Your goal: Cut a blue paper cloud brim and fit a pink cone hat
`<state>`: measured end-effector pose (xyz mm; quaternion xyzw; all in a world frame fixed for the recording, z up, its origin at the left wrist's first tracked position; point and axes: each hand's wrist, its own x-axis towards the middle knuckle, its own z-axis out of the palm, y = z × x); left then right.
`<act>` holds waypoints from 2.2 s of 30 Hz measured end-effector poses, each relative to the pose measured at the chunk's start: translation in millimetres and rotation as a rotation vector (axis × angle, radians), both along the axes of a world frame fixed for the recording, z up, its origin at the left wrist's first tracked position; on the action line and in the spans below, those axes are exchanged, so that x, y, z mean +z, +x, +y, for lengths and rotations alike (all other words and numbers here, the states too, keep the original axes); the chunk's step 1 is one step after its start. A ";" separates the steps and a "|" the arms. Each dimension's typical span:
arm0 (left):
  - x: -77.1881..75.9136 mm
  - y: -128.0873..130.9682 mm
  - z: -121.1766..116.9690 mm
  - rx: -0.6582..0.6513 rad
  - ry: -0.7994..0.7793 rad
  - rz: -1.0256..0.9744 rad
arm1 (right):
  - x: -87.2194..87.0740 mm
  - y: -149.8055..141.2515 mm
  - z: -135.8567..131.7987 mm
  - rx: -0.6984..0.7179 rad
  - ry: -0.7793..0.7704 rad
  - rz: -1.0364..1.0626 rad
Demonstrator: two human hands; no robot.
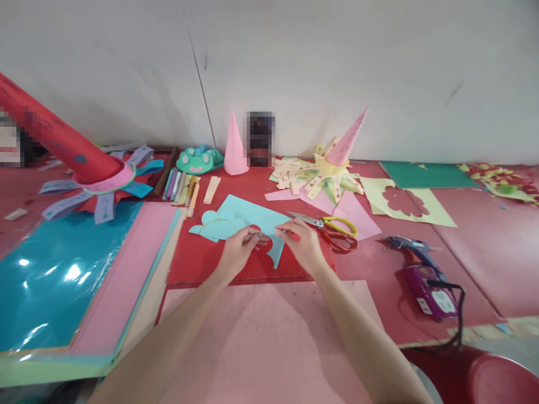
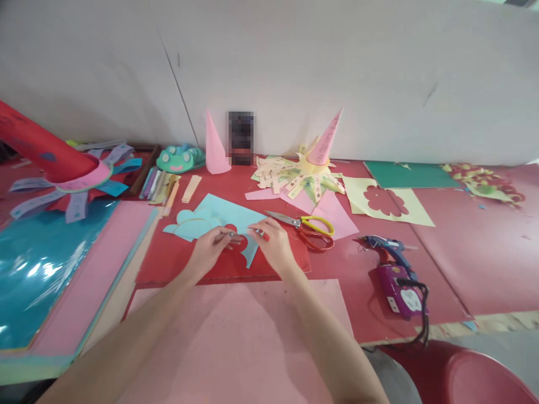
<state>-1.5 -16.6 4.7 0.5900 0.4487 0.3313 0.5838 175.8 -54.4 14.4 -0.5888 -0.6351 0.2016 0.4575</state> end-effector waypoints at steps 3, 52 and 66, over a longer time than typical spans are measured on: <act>1.4 -0.1 -1.2 0.036 0.025 0.026 | 5.6 -19.3 -6.1 0.099 -0.087 0.133; -2.4 -5.2 0.8 -0.155 0.419 0.122 | 2.3 -6.5 -4.6 0.245 -0.492 0.536; 1.5 -7.4 5.0 -0.190 0.177 0.072 | 4.3 -4.3 -8.7 0.331 -0.430 0.413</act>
